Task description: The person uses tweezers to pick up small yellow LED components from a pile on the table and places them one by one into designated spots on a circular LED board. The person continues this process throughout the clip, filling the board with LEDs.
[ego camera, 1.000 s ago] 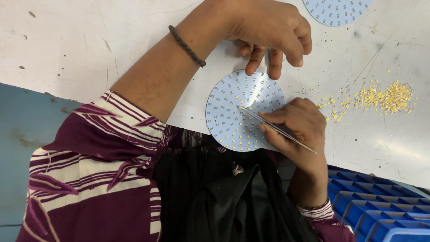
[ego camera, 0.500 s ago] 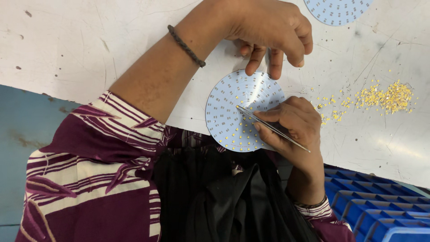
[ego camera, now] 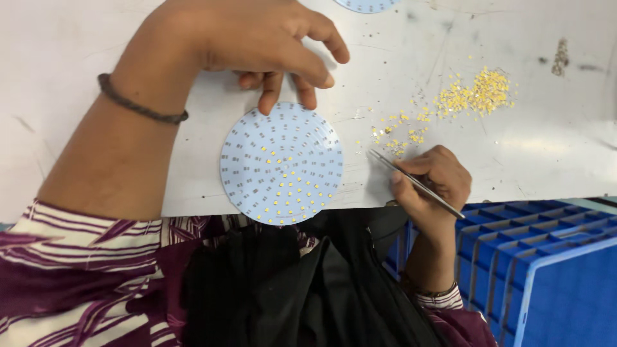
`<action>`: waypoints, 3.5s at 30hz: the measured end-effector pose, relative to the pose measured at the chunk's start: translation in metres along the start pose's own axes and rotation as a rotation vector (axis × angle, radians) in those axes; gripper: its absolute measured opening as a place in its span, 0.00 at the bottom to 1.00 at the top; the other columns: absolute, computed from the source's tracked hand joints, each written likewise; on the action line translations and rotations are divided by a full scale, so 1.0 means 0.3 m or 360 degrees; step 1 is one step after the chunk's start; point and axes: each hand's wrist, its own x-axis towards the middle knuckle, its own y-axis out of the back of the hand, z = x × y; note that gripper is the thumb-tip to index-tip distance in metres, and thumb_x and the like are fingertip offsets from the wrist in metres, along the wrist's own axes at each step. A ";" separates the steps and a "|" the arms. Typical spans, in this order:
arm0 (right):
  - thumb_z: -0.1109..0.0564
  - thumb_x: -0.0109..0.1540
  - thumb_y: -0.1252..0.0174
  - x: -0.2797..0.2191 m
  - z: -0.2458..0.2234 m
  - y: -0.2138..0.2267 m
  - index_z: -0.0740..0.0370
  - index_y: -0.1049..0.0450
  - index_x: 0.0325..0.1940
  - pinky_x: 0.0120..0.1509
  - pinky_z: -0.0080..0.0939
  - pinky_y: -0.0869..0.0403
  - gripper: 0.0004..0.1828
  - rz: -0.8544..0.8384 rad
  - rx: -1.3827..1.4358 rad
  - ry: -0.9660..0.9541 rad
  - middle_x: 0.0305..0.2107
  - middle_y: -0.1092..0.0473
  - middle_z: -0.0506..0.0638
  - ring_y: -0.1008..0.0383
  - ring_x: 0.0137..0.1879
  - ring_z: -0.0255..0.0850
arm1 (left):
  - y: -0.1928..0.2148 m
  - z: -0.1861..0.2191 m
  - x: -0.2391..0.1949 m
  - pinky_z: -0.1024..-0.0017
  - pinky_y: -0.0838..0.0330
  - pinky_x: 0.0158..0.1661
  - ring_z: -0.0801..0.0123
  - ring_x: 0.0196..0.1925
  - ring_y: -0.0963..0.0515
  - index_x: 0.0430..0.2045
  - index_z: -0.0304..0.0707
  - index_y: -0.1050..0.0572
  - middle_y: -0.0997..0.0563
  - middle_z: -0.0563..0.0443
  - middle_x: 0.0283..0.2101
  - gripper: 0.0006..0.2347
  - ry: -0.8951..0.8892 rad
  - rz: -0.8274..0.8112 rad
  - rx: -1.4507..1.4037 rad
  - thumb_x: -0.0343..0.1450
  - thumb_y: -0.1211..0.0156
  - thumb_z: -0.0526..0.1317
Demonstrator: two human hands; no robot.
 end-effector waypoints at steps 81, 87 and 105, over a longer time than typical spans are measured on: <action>0.64 0.63 0.33 -0.024 -0.065 -0.080 0.71 0.22 0.42 0.38 0.28 0.34 0.07 0.0291 0.0032 -0.0334 0.28 0.27 0.48 0.32 0.31 0.28 | -0.007 0.036 -0.006 0.77 0.37 0.12 0.69 0.13 0.19 0.62 0.45 0.30 0.10 0.44 0.35 0.27 0.0030 -0.0111 -0.0073 0.65 0.40 0.45; 0.64 0.63 0.33 -0.017 -0.071 -0.076 0.71 0.22 0.43 0.39 0.28 0.31 0.07 0.0259 0.0009 -0.0372 0.30 0.25 0.49 0.28 0.33 0.28 | -0.009 0.032 -0.005 0.77 0.37 0.12 0.68 0.13 0.19 0.59 0.44 0.29 0.13 0.44 0.35 0.25 0.0036 -0.0089 -0.0076 0.65 0.40 0.45; 0.64 0.58 0.31 0.042 -0.252 -0.228 0.65 0.25 0.37 0.37 0.39 0.33 0.08 -0.0113 0.0069 0.0252 0.29 0.26 0.52 0.29 0.31 0.43 | -0.007 0.012 -0.021 0.77 0.39 0.11 0.69 0.14 0.19 0.59 0.42 0.30 0.11 0.40 0.35 0.27 -0.0030 -0.0088 -0.0073 0.64 0.40 0.46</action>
